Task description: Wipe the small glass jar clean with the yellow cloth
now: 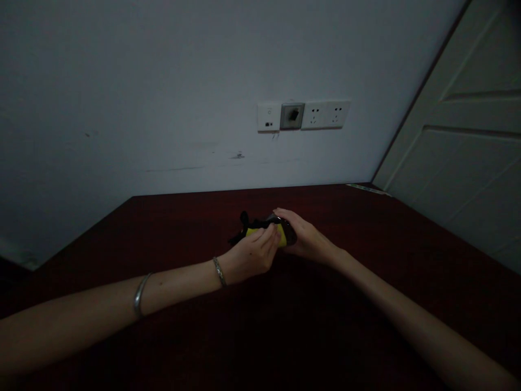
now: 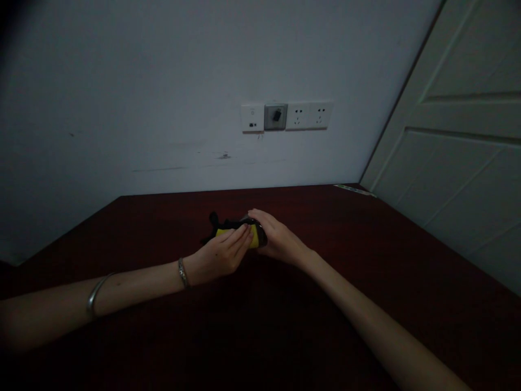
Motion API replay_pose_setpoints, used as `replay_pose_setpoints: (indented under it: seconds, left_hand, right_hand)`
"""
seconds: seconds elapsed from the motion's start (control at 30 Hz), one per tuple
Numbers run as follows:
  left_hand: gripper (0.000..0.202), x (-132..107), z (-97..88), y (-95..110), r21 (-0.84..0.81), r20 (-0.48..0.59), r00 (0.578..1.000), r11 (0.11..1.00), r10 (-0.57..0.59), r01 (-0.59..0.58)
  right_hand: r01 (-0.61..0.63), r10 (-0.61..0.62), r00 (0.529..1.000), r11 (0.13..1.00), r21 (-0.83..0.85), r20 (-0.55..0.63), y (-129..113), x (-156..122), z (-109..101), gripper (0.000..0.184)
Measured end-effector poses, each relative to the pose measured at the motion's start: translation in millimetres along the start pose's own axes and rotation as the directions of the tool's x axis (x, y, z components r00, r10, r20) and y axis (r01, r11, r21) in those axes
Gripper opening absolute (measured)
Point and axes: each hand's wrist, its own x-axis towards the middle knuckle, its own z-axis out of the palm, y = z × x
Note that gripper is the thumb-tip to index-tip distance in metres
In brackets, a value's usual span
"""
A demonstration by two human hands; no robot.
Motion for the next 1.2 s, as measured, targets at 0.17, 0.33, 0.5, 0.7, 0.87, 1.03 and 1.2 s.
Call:
replay_pose_setpoints:
  seconds: [0.17, 0.33, 0.5, 0.7, 0.87, 1.03, 1.2]
  left_hand:
    - [0.037, -1, -3.2, 8, -0.012, 0.078, 0.996, 0.999, -0.048, 0.049]
    - [0.034, 6, -5.1, 12, -0.131, 0.093, 0.986, 0.980, -0.137, 0.149]
    - [0.028, 18, -12.5, 18, -0.383, 0.142, 0.941, 0.859, -0.308, 0.339]
    - [0.036, 30, -21.7, 27, -0.584, 0.267, 0.801, 0.571, -0.535, 0.577]
    - [0.033, 37, -28.6, 23, -0.647, 0.380, 0.639, 0.301, -0.669, 0.701]
    - [0.040, 33, -23.3, 25, -0.737, 0.286, 0.690, 0.308, -0.665, 0.602]
    - [0.060, 21, -14.3, 25, -0.596, 0.032, 0.882, 0.699, -0.470, 0.394]
  right_hand:
    - [0.116, -0.113, 0.993, 0.989, -0.091, 0.036, 1, -2, -2, 0.073]
    - [0.137, -0.133, 0.990, 0.985, -0.106, 0.051, -2, 1, -5, 0.072]
    - [0.141, -0.137, 0.990, 0.985, -0.095, 0.044, -5, 5, -11, 0.068]
    - [0.155, -0.149, 0.987, 0.979, -0.132, 0.056, -5, 5, -16, 0.067]
    - [0.146, -0.148, 0.989, 0.976, -0.160, 0.004, -8, 7, -16, 0.069]
    - [0.125, -0.145, 0.978, 0.983, -0.137, -0.152, -4, 6, -12, 0.066]
    - [0.132, -0.162, 0.946, 0.984, -0.120, -0.281, 7, 1, -10, 0.076]
